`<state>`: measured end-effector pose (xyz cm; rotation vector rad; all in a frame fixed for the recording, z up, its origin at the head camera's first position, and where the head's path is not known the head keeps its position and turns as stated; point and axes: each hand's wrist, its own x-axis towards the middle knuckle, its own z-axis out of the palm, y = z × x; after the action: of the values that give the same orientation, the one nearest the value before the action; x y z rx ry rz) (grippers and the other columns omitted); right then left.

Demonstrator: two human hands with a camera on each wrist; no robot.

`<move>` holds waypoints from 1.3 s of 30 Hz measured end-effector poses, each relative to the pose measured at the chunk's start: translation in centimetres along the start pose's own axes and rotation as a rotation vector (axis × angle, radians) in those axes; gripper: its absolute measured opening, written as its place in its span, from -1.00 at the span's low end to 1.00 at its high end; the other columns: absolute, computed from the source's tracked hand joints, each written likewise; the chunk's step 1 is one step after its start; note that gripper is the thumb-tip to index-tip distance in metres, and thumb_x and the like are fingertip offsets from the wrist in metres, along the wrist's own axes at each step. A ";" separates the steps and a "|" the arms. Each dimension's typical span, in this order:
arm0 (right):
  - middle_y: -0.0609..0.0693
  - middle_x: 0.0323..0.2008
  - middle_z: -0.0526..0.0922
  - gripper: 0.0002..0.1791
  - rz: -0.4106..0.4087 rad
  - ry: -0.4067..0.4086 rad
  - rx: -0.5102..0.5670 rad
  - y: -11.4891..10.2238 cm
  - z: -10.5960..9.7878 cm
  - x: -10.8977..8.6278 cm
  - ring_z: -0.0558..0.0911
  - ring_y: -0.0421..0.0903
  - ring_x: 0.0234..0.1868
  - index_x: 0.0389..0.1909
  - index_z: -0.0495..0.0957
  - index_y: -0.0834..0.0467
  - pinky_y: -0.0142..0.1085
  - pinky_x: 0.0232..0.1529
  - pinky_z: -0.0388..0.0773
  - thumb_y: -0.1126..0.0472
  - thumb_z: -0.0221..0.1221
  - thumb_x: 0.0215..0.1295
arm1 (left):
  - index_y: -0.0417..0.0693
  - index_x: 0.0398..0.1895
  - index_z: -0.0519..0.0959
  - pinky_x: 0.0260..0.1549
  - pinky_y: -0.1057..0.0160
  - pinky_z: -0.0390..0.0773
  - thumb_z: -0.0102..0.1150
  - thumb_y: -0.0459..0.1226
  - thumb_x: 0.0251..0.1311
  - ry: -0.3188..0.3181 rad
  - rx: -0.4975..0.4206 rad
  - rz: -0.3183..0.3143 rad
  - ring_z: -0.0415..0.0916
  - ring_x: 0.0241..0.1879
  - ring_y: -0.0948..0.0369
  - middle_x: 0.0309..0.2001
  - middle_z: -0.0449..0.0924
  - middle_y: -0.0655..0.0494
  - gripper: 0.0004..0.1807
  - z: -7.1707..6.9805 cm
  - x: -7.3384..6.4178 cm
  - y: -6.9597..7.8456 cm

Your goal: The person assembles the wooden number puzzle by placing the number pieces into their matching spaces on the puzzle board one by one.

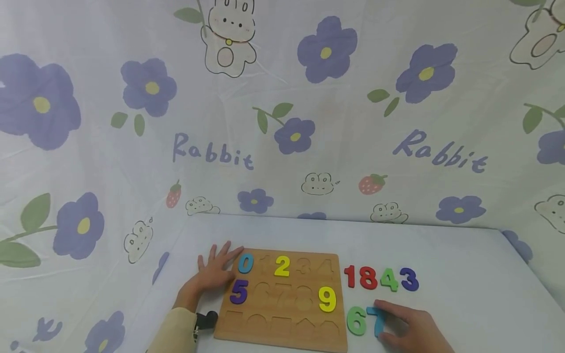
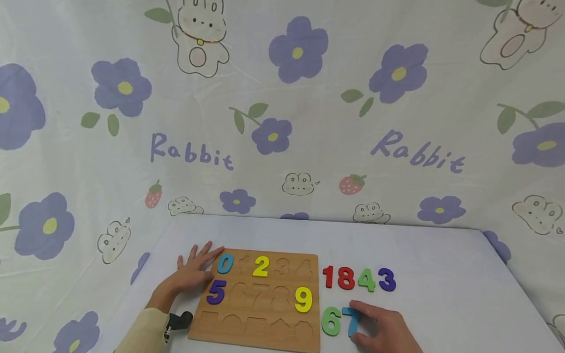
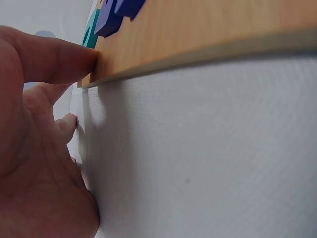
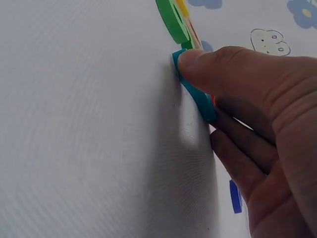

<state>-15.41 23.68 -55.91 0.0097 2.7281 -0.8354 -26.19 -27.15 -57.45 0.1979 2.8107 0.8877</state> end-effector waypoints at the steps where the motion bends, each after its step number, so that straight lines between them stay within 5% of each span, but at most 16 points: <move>1: -0.06 0.31 0.76 -0.12 -0.002 0.005 -0.002 0.0 0.0 0.0 0.67 0.15 0.33 0.43 0.66 -0.11 0.20 0.31 0.68 -0.10 0.69 0.01 | 0.13 0.71 0.33 0.48 -0.66 -0.64 0.16 -0.27 0.24 -0.002 0.003 -0.002 -0.50 0.74 -0.45 0.80 -0.11 -0.23 -0.13 -0.2 -0.1 0.2; 16: 0.13 0.29 0.77 -0.21 -0.073 0.055 0.015 -0.3 -2.9 -0.7 0.67 0.34 0.36 0.45 0.64 -0.08 0.27 0.27 0.68 -0.05 0.62 0.15 | 0.13 0.70 0.36 0.49 -0.68 -0.57 0.19 -0.29 0.20 -0.013 0.012 -0.008 -0.47 0.73 -0.47 0.79 -0.09 -0.26 -0.11 -1.0 -0.6 0.9; 29: -0.03 0.14 0.86 -0.33 -0.257 0.154 0.002 -4.8 -3.8 -0.6 0.78 0.21 0.20 0.37 0.71 -0.07 0.23 0.16 0.76 -0.03 0.59 0.21 | 0.13 0.70 0.33 0.47 -0.67 -0.64 0.13 -0.26 0.23 0.018 -0.001 0.009 -0.50 0.74 -0.45 0.80 -0.11 -0.24 -0.13 0.3 0.4 -0.8; 34: -0.11 0.11 0.87 -0.36 -0.341 0.201 0.029 -6.6 -3.6 -0.1 0.79 0.03 0.11 0.32 0.74 -0.13 0.16 0.17 0.77 -0.02 0.62 0.18 | 0.14 0.70 0.35 0.47 -0.67 -0.63 0.16 -0.24 0.21 0.002 -0.007 0.005 -0.49 0.73 -0.46 0.79 -0.10 -0.25 -0.13 -0.2 -0.1 -0.2; 39: -0.14 0.17 0.84 -0.40 -0.391 0.205 0.079 -8.3 -3.1 0.7 0.79 0.08 0.21 0.31 0.73 -0.20 0.12 0.18 0.78 -0.02 0.60 0.22 | 0.14 0.69 0.36 0.48 -0.67 -0.62 0.18 -0.28 0.22 -0.013 -0.013 -0.001 -0.48 0.74 -0.46 0.79 -0.08 -0.26 -0.13 -0.8 -0.5 0.7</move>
<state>-17.69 18.45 -49.14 -0.4594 2.9336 -1.0996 -25.79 -27.13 -56.27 0.1999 2.7928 0.9006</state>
